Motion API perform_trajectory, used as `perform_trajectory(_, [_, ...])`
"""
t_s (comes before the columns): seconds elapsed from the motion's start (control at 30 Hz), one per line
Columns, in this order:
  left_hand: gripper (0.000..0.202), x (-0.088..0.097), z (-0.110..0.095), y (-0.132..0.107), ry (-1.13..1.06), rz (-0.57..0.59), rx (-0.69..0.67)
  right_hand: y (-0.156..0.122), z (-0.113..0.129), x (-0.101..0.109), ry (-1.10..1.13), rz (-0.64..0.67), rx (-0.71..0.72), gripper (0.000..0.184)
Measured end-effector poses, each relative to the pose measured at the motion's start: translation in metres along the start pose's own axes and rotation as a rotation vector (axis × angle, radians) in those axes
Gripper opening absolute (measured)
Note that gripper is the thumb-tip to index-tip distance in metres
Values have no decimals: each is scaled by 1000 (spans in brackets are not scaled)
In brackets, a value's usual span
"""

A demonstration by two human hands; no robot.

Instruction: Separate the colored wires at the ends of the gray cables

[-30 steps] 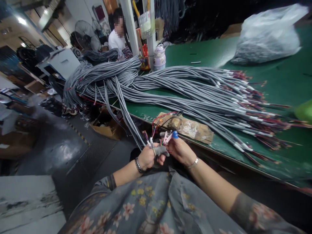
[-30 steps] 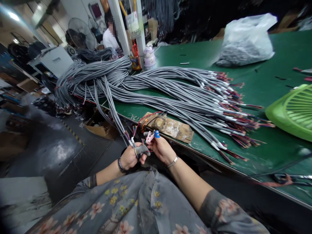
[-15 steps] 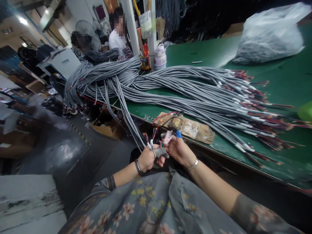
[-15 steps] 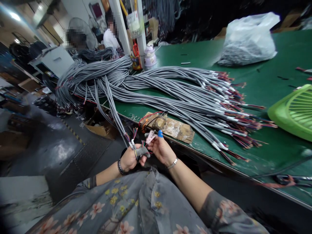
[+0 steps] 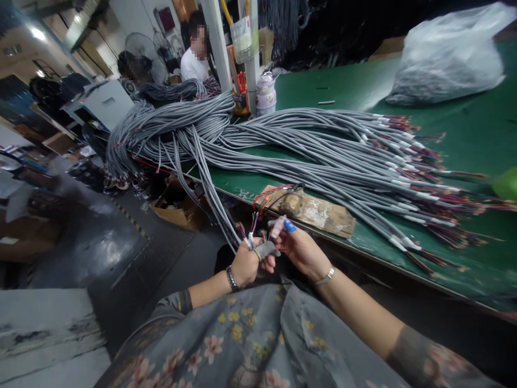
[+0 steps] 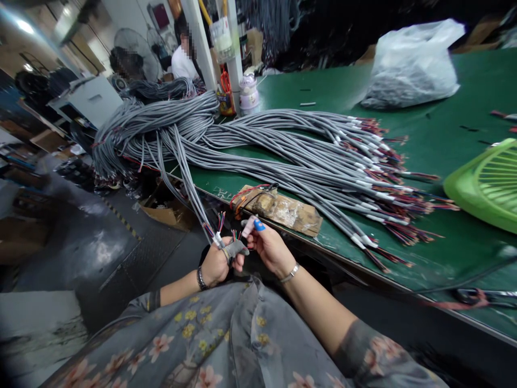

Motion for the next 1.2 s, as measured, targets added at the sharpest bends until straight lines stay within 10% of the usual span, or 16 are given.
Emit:
perform_trajectory(0.8, [51, -1, 3, 1, 61, -15, 43, 5, -3, -2, 71, -76, -8, 37])
perform_trajectory(1.2, [54, 9, 11, -2, 121, 31, 15, -14, -5, 3, -148, 167, -130, 36])
Point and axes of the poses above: each hand's wrist, its own y-axis towards the middle knuckle, its own x-axis out of the back of the hand, z = x × y, the point moved 4 cm from there along y, towards the middle knuckle, and after that the axes turned 9 degrees about -z, right-handed, at the moved point
